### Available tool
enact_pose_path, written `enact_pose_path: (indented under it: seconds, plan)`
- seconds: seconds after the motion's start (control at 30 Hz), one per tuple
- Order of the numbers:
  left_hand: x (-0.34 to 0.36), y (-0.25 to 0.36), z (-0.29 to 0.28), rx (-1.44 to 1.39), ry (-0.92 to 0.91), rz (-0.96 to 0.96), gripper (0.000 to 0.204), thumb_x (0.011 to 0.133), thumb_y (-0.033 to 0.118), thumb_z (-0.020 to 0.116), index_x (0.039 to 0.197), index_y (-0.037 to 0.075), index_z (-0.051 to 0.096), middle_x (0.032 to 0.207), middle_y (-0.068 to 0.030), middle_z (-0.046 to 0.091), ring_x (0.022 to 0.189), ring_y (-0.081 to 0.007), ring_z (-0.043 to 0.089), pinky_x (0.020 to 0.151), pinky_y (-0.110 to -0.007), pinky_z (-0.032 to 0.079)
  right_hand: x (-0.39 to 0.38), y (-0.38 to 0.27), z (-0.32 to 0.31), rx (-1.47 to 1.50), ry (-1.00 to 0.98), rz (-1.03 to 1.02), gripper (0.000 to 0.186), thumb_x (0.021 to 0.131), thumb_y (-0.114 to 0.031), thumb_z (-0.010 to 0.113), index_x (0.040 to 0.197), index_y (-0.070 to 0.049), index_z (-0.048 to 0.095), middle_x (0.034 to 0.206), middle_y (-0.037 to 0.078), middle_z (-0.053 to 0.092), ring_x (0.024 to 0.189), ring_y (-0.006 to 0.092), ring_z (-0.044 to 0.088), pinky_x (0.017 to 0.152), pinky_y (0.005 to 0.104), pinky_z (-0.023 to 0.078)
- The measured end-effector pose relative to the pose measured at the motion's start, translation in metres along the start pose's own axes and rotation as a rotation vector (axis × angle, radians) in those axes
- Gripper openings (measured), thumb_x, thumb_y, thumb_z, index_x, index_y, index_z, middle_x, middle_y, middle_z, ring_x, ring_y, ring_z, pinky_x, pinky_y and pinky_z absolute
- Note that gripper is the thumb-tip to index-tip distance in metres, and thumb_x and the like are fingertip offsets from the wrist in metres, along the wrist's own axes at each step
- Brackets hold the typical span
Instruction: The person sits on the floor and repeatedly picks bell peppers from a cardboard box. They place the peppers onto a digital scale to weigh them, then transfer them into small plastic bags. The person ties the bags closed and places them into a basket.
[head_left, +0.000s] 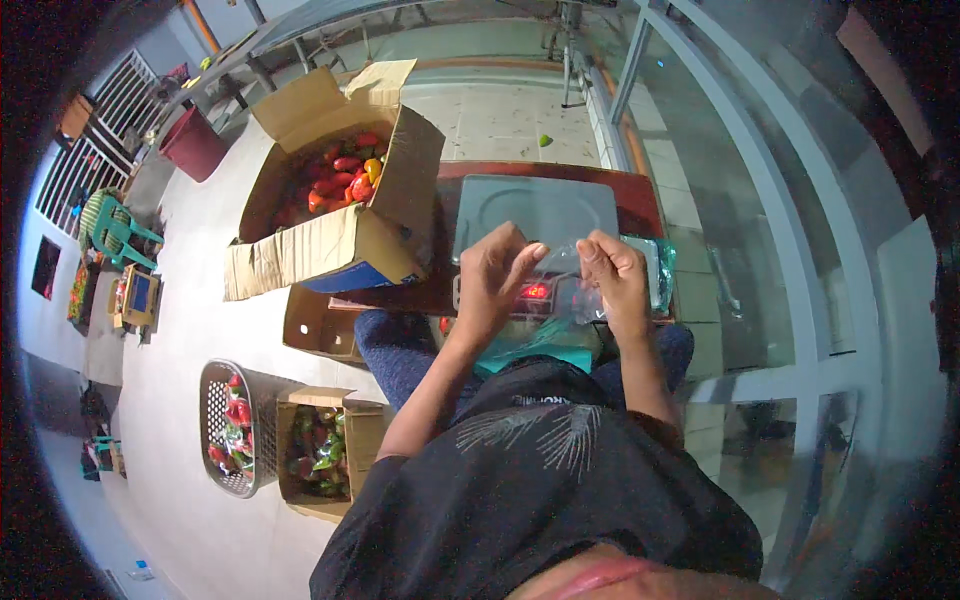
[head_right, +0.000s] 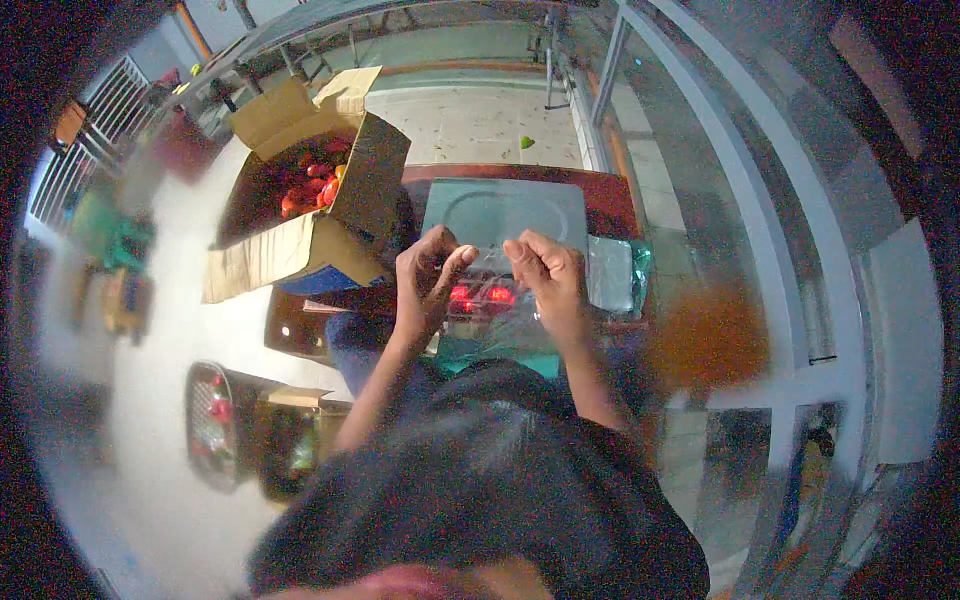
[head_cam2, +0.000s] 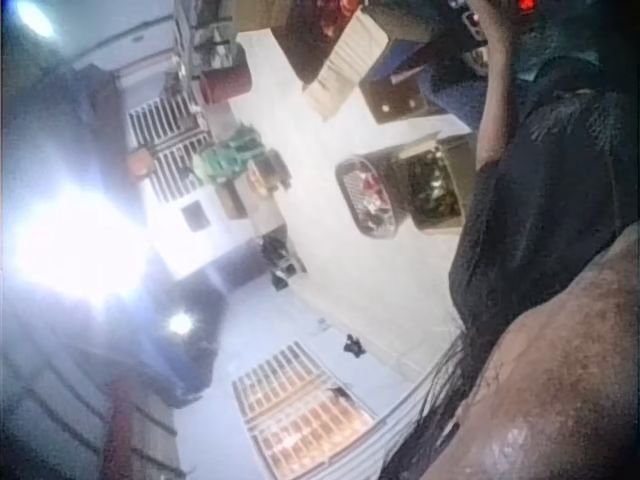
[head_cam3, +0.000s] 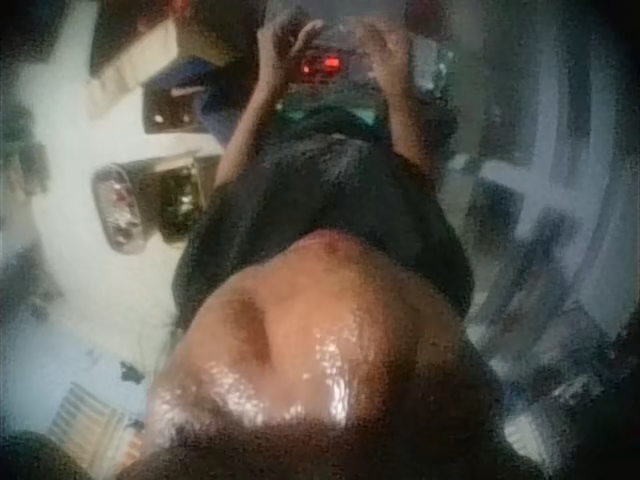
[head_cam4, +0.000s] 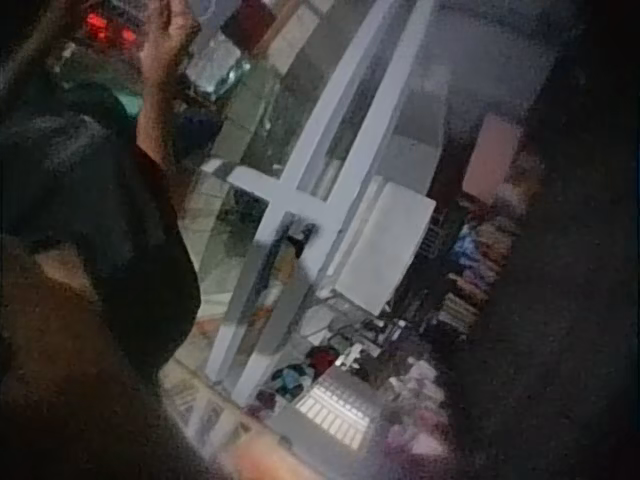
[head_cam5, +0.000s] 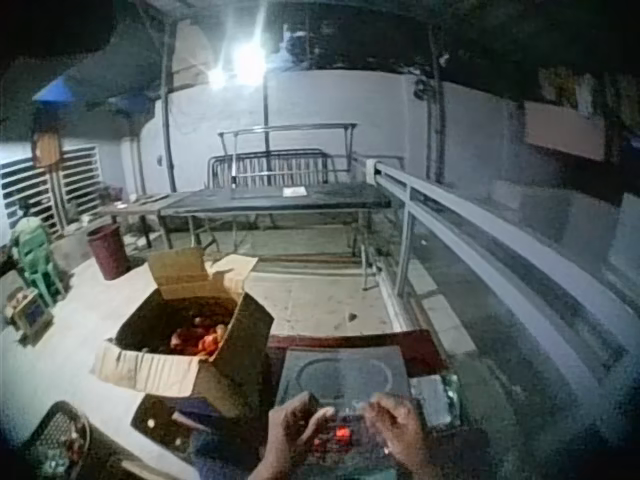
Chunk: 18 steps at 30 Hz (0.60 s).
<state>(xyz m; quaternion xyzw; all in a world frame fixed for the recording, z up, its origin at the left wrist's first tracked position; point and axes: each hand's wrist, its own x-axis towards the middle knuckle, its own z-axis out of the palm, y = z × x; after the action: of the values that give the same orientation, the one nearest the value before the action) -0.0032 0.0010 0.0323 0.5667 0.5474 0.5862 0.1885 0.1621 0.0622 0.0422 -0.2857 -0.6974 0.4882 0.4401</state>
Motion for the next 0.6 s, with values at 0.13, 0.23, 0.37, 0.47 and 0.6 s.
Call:
enact_pose_path:
  seconds: [0.13, 0.23, 0.37, 0.47, 0.6]
  plan:
    - [0.001, -0.006, -0.002, -0.147, 0.032, -0.076, 0.025, 0.09, 0.016, 0.06, 0.072, 0.001, 0.052, 0.063, 0.002, 0.046, 0.06, -0.0073, 0.038, 0.053, -0.025, 0.034, 0.0, 0.003, -0.007, 0.093, -0.018, 0.11, 0.036, 0.093, -0.032, 0.057, 0.07, -0.005, 0.055, 0.061, -0.002, 0.053, 0.054, 0.0047, 0.044, 0.047, 0.0209, 0.032]
    - [0.002, -0.002, 0.0, -0.281, -0.014, -0.094, 0.022, 0.09, 0.016, 0.06, 0.076, 0.001, 0.054, 0.069, 0.001, 0.05, 0.062, -0.0069, 0.043, 0.055, -0.023, 0.037, 0.0, 0.007, -0.014, 0.095, -0.014, 0.121, 0.029, 0.088, -0.03, 0.063, 0.079, -0.003, 0.061, 0.072, 0.0, 0.058, 0.061, 0.0057, 0.049, 0.053, 0.0212, 0.038]
    - [0.001, -0.001, -0.001, -0.273, -0.068, -0.145, 0.022, 0.089, 0.017, 0.062, 0.076, 0.0, 0.054, 0.067, -0.0004, 0.051, 0.061, -0.0083, 0.045, 0.054, -0.026, 0.039, 0.004, -0.013, -0.02, -0.332, -0.002, -0.171, 0.021, 0.083, -0.024, 0.065, 0.093, -0.005, 0.064, 0.081, 0.004, 0.061, 0.076, 0.0139, 0.054, 0.072, 0.0279, 0.042]
    - [0.0, -0.006, 0.0, 0.0, -0.058, -0.043, 0.022, 0.086, 0.016, 0.065, 0.077, 0.0, 0.055, 0.064, -0.0022, 0.05, 0.06, -0.0089, 0.046, 0.053, -0.026, 0.038, 0.007, -0.02, -0.02, -0.6, -0.046, -0.37, 0.024, 0.079, -0.022, 0.068, 0.097, -0.005, 0.065, 0.089, 0.006, 0.062, 0.088, 0.0211, 0.056, 0.085, 0.0338, 0.041]
    - [0.003, -0.005, 0.002, 0.04, -0.074, 0.045, 0.02, 0.083, 0.016, 0.067, 0.078, 0.0, 0.056, 0.063, -0.0032, 0.051, 0.061, -0.0085, 0.047, 0.053, -0.026, 0.038, 0.014, -0.013, -0.007, -0.387, -0.236, -0.23, 0.018, 0.083, -0.019, 0.066, 0.089, -0.002, 0.062, 0.081, 0.004, 0.061, 0.081, 0.0154, 0.055, 0.078, 0.0296, 0.042]
